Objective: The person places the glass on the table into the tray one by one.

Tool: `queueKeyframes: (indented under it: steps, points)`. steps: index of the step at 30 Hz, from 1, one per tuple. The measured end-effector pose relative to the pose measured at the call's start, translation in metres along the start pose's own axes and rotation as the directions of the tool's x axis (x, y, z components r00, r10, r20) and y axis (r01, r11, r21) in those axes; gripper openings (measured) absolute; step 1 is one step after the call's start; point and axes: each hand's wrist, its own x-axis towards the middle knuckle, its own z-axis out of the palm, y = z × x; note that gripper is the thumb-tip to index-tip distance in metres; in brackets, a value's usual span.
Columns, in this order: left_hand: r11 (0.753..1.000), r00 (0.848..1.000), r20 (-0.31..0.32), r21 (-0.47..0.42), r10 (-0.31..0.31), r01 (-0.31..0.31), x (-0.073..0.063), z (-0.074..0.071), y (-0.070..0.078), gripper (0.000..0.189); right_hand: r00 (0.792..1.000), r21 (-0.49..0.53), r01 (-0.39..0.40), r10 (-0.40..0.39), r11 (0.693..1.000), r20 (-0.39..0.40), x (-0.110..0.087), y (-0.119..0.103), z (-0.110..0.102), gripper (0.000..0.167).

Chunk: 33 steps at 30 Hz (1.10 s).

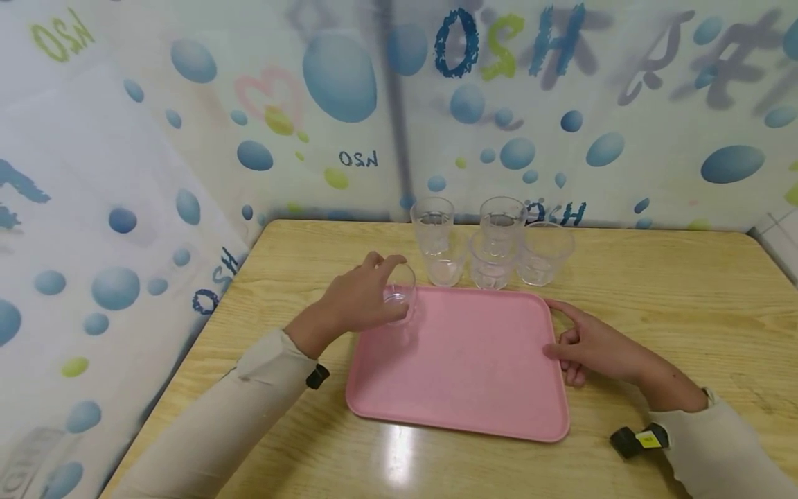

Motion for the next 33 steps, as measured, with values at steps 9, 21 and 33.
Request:
queueKeyframes:
  steps: [9, 21, 33]
  points:
    - [0.999, 1.000, -0.005, 0.047, 0.007, -0.007, 0.001, -0.004, 0.006, 0.078, 1.000, -0.011, -0.006, 0.006, 1.000, -0.001, 0.000, 0.003, 0.000, 0.093]
    - [0.995, 0.997, -0.058, 0.089, 0.059, -0.054, 0.037, -0.036, 0.048, 0.070, 0.999, 0.015, 0.027, -0.027, 1.000, 0.020, -0.001, 0.002, -0.002, 0.093]
    - [0.984, 0.994, 0.083, 0.157, 0.066, -0.078, 0.078, -0.044, 0.071, 0.076, 0.998, 0.026, 0.055, -0.056, 0.998, 0.019, -0.002, 0.003, -0.002, 0.091]
